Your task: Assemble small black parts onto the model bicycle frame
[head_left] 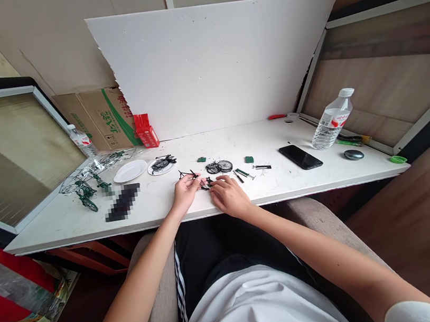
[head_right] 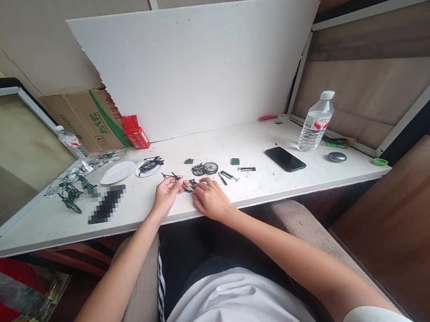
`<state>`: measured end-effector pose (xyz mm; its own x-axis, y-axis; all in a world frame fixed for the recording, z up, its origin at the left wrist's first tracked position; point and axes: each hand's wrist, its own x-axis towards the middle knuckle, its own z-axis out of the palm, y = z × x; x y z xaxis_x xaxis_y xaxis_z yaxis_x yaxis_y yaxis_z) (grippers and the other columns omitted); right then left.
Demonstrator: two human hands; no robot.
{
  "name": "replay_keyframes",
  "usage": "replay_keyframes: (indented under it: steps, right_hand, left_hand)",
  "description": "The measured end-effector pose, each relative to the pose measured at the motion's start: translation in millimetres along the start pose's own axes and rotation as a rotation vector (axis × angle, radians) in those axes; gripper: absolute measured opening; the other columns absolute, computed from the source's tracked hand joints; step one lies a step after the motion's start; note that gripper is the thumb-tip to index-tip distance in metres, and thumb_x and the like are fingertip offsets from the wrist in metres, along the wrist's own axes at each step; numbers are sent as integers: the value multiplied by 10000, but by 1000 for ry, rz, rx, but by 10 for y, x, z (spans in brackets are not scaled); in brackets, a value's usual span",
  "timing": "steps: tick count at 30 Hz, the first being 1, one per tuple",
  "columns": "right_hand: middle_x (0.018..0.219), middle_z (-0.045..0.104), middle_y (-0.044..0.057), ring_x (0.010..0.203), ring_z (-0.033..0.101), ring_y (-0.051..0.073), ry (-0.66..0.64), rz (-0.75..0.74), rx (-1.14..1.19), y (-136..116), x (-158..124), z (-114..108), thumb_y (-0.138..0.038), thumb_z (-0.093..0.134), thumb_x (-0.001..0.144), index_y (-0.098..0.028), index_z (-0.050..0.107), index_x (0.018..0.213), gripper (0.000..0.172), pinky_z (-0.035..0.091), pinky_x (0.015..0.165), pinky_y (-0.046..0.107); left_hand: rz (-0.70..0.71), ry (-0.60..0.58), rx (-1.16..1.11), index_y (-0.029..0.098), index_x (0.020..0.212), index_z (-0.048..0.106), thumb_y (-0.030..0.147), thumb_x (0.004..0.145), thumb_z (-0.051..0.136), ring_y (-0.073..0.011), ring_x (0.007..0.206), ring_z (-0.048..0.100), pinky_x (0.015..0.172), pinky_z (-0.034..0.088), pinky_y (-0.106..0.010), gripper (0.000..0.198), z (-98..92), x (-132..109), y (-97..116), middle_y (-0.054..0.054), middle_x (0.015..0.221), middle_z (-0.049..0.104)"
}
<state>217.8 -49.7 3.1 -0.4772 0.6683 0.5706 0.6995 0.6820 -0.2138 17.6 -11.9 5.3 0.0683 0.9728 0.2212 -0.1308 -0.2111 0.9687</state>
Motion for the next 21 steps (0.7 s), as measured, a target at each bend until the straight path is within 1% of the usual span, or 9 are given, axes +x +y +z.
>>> replay_keyframes:
  steps: [4, 14, 21]
  right_hand:
    - [1210, 743, 151, 1294, 543, 352, -1, -1, -1, -1, 2, 2, -224, 536, 1065, -186, 736, 1097, 207, 491, 1074, 527]
    - [1215, 742, 154, 1292, 531, 353, -4, -12, -11, -5, -1, -8, -237, 519, 1075, -179, 730, 1100, 220, 489, 1059, 519]
    - [1206, 740, 155, 1255, 549, 341, -9, -10, -17, -14, 1, -19, -241, 517, 1080, -179, 727, 1103, 221, 483, 1035, 500]
  left_hand:
    - [1, 2, 5, 162, 1070, 705, 539, 858, 845, -246, 964, 776, 924, 564, -374, 455, 5, -13, 26, -133, 1015, 815]
    - [-8, -10, 22, 166, 1033, 705, 551, 870, 822, -239, 905, 774, 902, 568, -373, 434, 19, -21, 64, -124, 984, 805]
    - [-20, 10, 28, 168, 1020, 688, 577, 843, 836, -240, 852, 779, 879, 575, -376, 470, 27, -17, 76, -118, 975, 804]
